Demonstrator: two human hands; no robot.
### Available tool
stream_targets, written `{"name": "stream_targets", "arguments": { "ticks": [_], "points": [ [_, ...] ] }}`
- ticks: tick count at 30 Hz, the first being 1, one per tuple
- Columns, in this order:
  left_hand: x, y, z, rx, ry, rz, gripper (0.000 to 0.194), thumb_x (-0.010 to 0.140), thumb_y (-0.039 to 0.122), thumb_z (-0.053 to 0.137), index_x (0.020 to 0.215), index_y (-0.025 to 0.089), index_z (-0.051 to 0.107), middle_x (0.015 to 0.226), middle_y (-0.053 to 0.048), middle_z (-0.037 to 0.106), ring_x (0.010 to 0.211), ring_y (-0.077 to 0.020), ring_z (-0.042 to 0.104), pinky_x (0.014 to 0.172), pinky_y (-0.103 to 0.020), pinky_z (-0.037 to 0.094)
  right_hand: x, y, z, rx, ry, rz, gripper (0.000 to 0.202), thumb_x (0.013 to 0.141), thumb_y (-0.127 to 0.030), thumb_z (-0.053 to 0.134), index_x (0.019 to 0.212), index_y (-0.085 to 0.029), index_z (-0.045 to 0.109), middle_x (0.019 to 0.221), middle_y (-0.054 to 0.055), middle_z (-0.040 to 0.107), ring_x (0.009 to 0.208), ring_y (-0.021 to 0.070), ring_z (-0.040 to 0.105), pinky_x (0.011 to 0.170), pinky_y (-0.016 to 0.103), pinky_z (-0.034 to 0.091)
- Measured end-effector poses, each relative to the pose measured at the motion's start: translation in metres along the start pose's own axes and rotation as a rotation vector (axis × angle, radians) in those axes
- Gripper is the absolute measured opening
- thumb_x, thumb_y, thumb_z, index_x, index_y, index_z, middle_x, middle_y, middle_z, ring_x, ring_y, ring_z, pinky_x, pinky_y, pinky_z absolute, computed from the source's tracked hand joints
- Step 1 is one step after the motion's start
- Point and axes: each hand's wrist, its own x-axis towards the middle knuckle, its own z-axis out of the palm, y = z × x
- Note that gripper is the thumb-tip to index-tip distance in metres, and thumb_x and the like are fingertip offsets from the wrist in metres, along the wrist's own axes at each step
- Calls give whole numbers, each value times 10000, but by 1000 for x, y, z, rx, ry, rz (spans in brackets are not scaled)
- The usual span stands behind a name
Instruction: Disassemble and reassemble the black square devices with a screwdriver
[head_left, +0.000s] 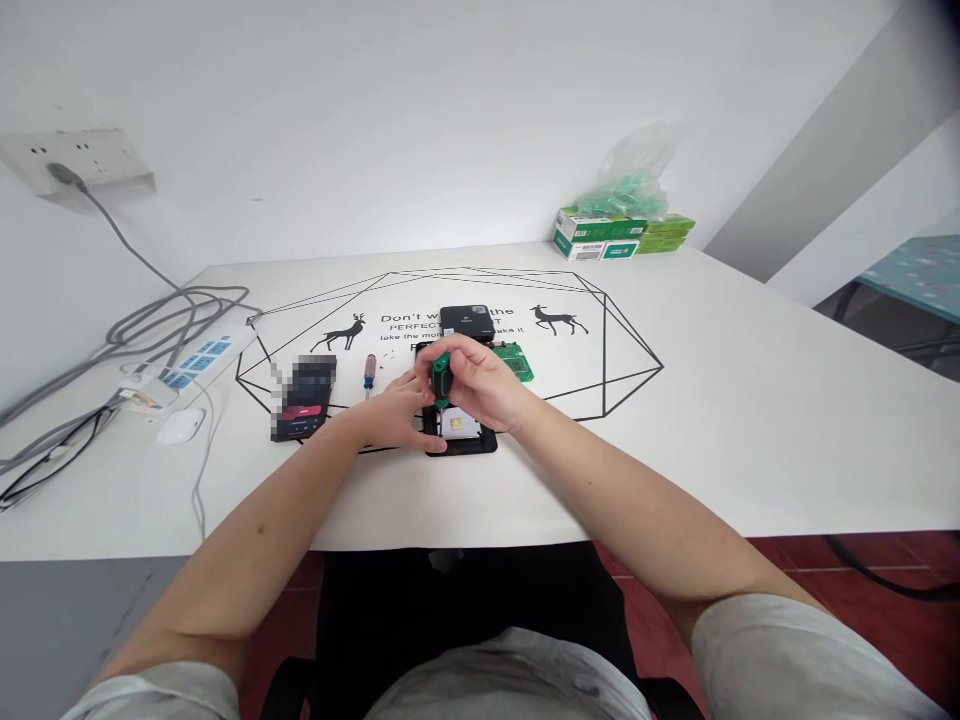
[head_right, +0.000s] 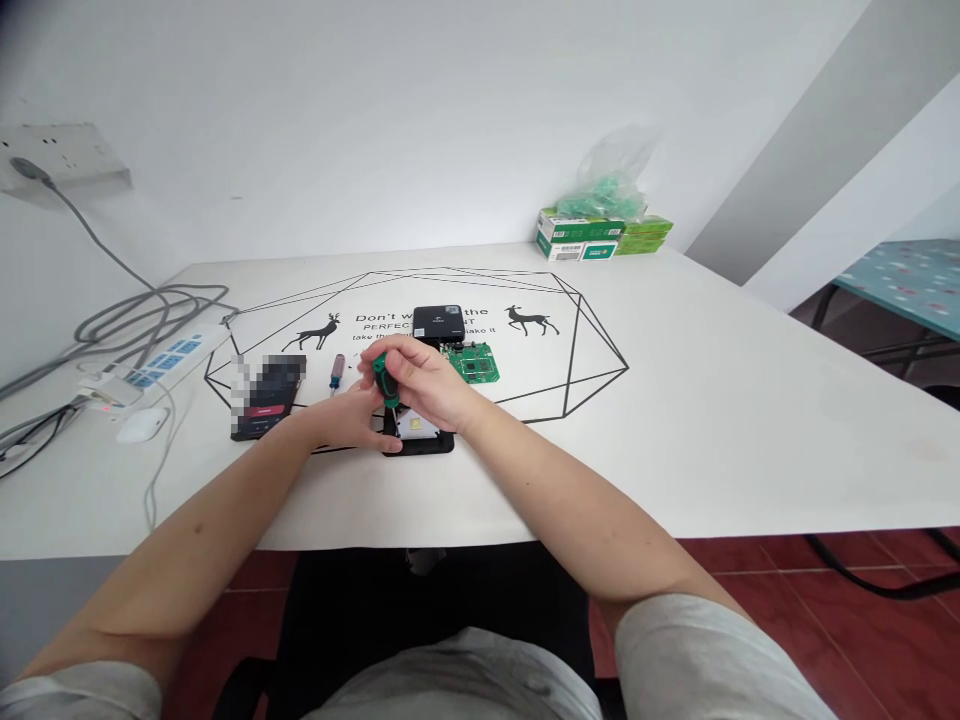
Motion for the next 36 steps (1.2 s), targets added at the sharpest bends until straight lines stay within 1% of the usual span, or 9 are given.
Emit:
{"name": "stream_targets", "arguments": {
  "ticks": [4,9,13,15,19,23,26,31,36],
  "points": [
    [0,3,-2,8,15,46,858,840,695,829,1566,279,639,1768,-143,399,1643,-482,317,1314,-619,360,3,2,-4,-44,26,0,461,784,-602,939,1023,-275,721,935,-14,689,773,142,703,676,303,639],
    [-2,3,-3,-9,2,-13,841,828,697,836,1546,296,658,1686,-154,510,1568,-468,450,1259,-594,443,3,-4,-4,37,6,66,501,835,-696,855,1031,-259,708,928,6,695,800,170,702,727,356,639],
    [0,1,-2,-11,46,69,799,809,707,866,1483,310,702,1723,-111,477,1608,-476,388,1279,-602,427,2,-4,6,-35,66,-25,483,727,-626,969,932,-260,730,950,-7,672,795,137,650,731,297,608],
    [0,0,-3,-11,45,66,823,796,722,873,1484,304,698,1704,-115,505,1596,-480,412,1267,-589,448,0,-3,11,-38,66,-10,468,780,-639,928,1000,-267,747,940,-7,682,770,138,651,732,308,611],
    [-2,0,-9,-16,2,65,613,867,646,843,1350,277,770,1565,-114,641,1520,-446,523,1235,-518,495,-2,-1,18,48,90,15,474,893,-714,788,1023,-266,702,874,-7,699,737,147,669,716,321,616],
    [-3,-1,-11,-10,4,88,496,861,627,861,1213,281,815,1676,-86,533,1583,-440,441,1246,-521,491,-3,1,17,-14,143,-33,510,772,-681,913,956,-268,676,881,-24,669,743,130,649,685,280,584],
    [-3,0,-9,-20,11,65,606,831,662,874,1308,297,791,1717,-97,479,1606,-474,396,1251,-570,477,-2,0,15,-26,134,-11,506,778,-675,914,987,-266,704,861,-20,667,758,142,660,704,295,590],
    [-2,5,-6,-3,-47,-24,937,781,757,858,1531,235,649,1606,-179,581,1538,-545,453,1223,-599,485,-2,0,16,74,86,9,465,909,-692,792,1015,-244,730,883,8,720,762,147,688,729,312,593],
    [-1,9,-6,33,-83,-39,1062,795,837,781,1613,200,553,1748,-196,409,1585,-546,372,1257,-613,432,-1,4,16,23,99,-46,513,773,-670,927,963,-243,716,844,-26,683,719,117,650,690,276,557]
  ]
}}
